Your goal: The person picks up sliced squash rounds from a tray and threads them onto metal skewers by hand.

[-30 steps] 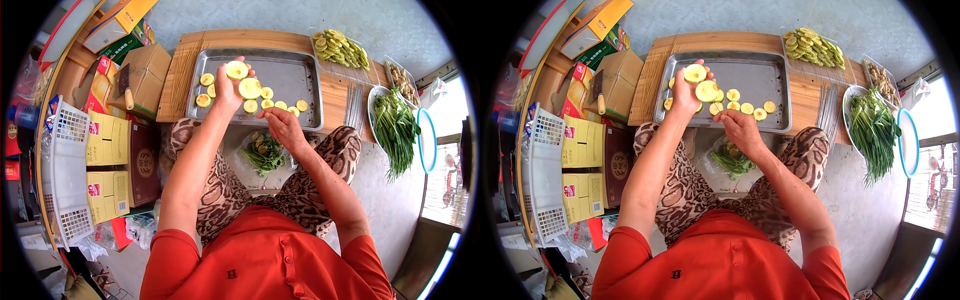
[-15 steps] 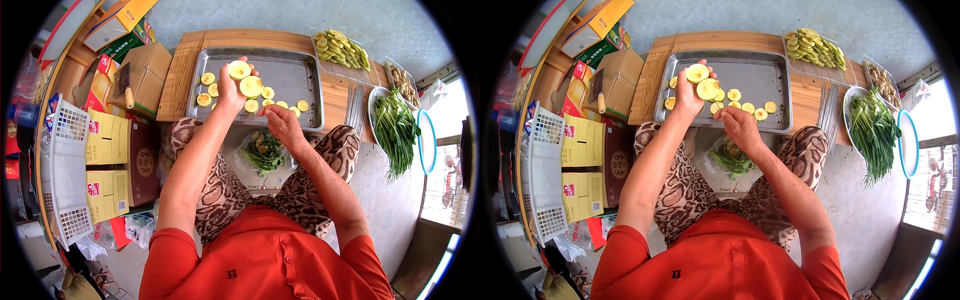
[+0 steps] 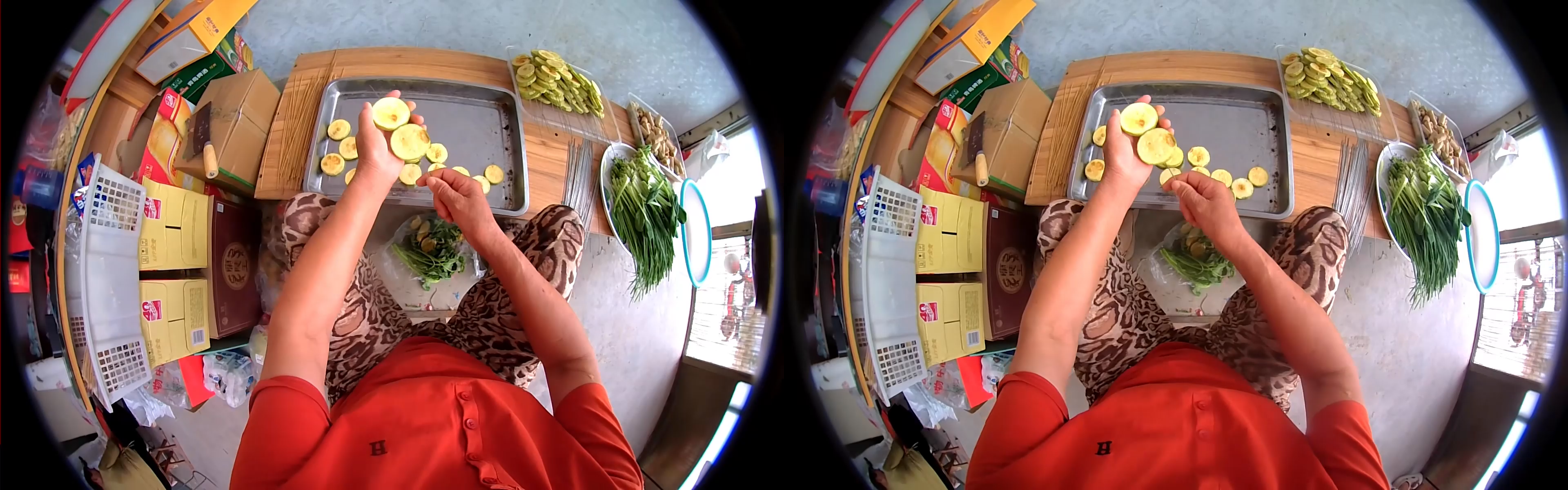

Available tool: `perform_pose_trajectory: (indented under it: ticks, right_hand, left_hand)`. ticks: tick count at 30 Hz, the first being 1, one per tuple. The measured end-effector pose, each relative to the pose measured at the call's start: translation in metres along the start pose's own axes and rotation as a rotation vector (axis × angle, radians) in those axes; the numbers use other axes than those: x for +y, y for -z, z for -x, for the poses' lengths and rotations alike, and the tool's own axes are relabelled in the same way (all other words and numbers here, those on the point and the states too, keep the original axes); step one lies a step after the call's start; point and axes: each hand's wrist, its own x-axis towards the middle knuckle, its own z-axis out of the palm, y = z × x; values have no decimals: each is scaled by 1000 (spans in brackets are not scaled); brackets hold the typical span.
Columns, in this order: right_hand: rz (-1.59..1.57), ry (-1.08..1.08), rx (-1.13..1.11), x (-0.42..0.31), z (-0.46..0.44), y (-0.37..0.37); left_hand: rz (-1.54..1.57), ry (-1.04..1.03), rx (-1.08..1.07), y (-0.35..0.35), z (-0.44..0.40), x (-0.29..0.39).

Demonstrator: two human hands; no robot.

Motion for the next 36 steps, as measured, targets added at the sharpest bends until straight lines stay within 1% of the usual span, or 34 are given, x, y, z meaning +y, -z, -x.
perform_pose_trajectory:
  ticks: [1,3,4,7,10,13,16,20,25,29,36]
  right_hand:
    - [28,11,8,0,1,-1]
    - [2,25,34,3,-1,-1]
    - [-23,40,65,3,-2,1]
    - [-45,-12,64,3,-3,2]
    - [5,41,66,9,-5,-3]
    - [-1,23,65,9,-5,-5]
    - [-2,48,67,12,-6,-5]
    - [-9,53,66,11,-5,-5]
    - [0,67,71,10,-4,-6]
    - [-20,63,58,11,-4,-5]
    - [49,58,65,6,2,-4]
  left_hand:
    - [1,0,1,-2,1,0]
    - [-22,42,67,-9,6,-3]
    - [-151,101,-2,-4,6,-13]
    - [-78,147,61,-8,10,-19]
    - [-66,82,78,-5,5,-19]
    - [-78,54,126,-9,4,-20]
    - [-63,40,172,-12,5,-19]
    - [-52,64,165,-10,3,-18]
    - [-6,54,214,-13,3,-18]
    - [12,50,207,-12,1,-19]
    - [6,31,179,2,-7,-14]
